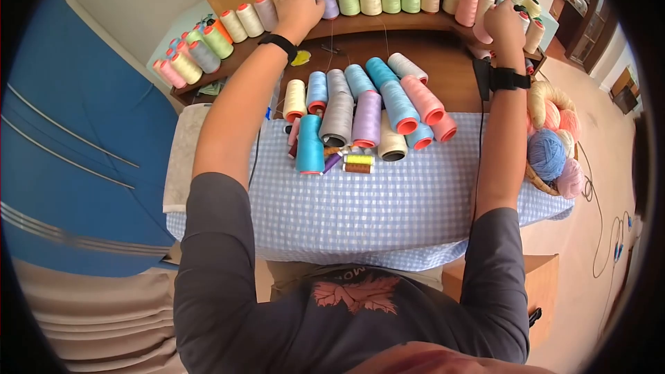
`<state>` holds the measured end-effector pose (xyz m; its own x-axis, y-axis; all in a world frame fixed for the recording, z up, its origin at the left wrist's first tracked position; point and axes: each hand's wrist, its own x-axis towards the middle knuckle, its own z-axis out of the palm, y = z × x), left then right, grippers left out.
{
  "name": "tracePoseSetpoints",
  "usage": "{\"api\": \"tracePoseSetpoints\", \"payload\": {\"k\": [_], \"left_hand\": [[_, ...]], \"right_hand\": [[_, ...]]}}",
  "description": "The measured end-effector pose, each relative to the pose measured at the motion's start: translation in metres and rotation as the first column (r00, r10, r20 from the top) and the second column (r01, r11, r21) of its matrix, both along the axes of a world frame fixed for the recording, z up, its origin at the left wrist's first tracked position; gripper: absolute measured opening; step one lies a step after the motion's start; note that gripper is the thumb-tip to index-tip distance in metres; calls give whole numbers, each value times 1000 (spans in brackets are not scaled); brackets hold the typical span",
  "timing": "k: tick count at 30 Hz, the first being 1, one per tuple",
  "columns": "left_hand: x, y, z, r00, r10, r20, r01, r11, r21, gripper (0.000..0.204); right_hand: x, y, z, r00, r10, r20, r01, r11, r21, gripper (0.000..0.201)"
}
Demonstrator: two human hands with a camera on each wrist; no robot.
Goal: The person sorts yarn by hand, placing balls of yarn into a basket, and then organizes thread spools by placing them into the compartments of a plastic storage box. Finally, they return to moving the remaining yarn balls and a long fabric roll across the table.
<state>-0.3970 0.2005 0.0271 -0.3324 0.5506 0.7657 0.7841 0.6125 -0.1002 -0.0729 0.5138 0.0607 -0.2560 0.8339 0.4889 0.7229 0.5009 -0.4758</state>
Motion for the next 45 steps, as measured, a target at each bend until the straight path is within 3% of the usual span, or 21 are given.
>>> {"api": "tracePoseSetpoints", "payload": {"k": [4,7,8,10,14,16,19,20,23,24,26,28,30,32,34,36,38,40,42,44,45], "left_hand": [[-10,-2,-7,997,79,-29,-78,997,26,41],[-11,-7,-6,994,102,46,-103,995,15,44],[-12,-10,-6,991,96,94,-97,995,15,47],[-15,-12,-8,995,66,76,-70,996,55,42],[1,-24,-12,984,-116,137,103,990,101,30],[25,-34,-13,982,-132,132,106,977,186,27],[63,-59,-2,965,-185,187,77,878,473,34],[74,-71,2,965,-182,191,72,879,472,34],[85,-103,-4,670,-237,703,31,956,293,42],[87,-107,-8,669,-235,705,23,955,296,42],[102,-115,-6,210,-189,959,91,981,173,41],[73,-110,-31,202,-113,973,124,988,89,42],[58,-105,-46,282,116,952,279,940,-197,56],[75,-109,-44,361,113,926,266,939,-218,70],[79,-112,-48,545,86,834,256,930,-264,82],[84,-114,-48,526,111,843,242,931,-273,81],[82,-117,-53,687,24,726,239,936,-258,59],[85,-120,-49,713,41,700,210,940,-270,53],[78,-120,-58,815,43,578,134,956,-260,47],[88,-124,-44,737,83,671,122,960,-252,49],[95,-125,-39,647,125,752,108,962,-252,50]], "right_hand": [[-1,-5,10,984,137,-116,-122,985,124,47],[-3,-35,18,926,363,-109,-345,926,150,50],[-6,-51,16,826,548,-134,-547,836,47,49],[-18,-91,15,675,671,-308,-736,642,-215,42],[-46,-146,0,408,843,-351,-859,224,-459,36],[-51,-168,-7,284,917,-280,-869,122,-480,32],[-44,-208,-6,217,958,-187,-865,100,-491,29],[-46,-213,-8,215,958,-188,-864,97,-495,29],[-51,-224,-14,147,981,-127,-816,47,-576,29],[-51,-224,-15,153,985,-79,-781,71,-620,30],[-51,-224,-16,158,987,20,-708,127,-695,33],[-51,-228,-17,165,983,86,-689,177,-703,34],[-54,-228,-21,218,971,94,-681,221,-698,36],[-53,-225,-21,241,965,100,-733,249,-632,38],[-54,-218,-19,264,959,106,-779,277,-562,39],[-54,-204,-18,367,926,90,-805,365,-467,39],[-65,-176,-30,367,929,48,-845,355,-401,38],[-75,-154,-37,497,865,-72,-844,463,-270,39],[-97,-123,-51,459,885,-72,-867,429,-255,48],[-106,-127,-47,426,901,-77,-900,414,-137,58],[-98,-136,-32,408,911,-59,-883,378,-279,63]]}}
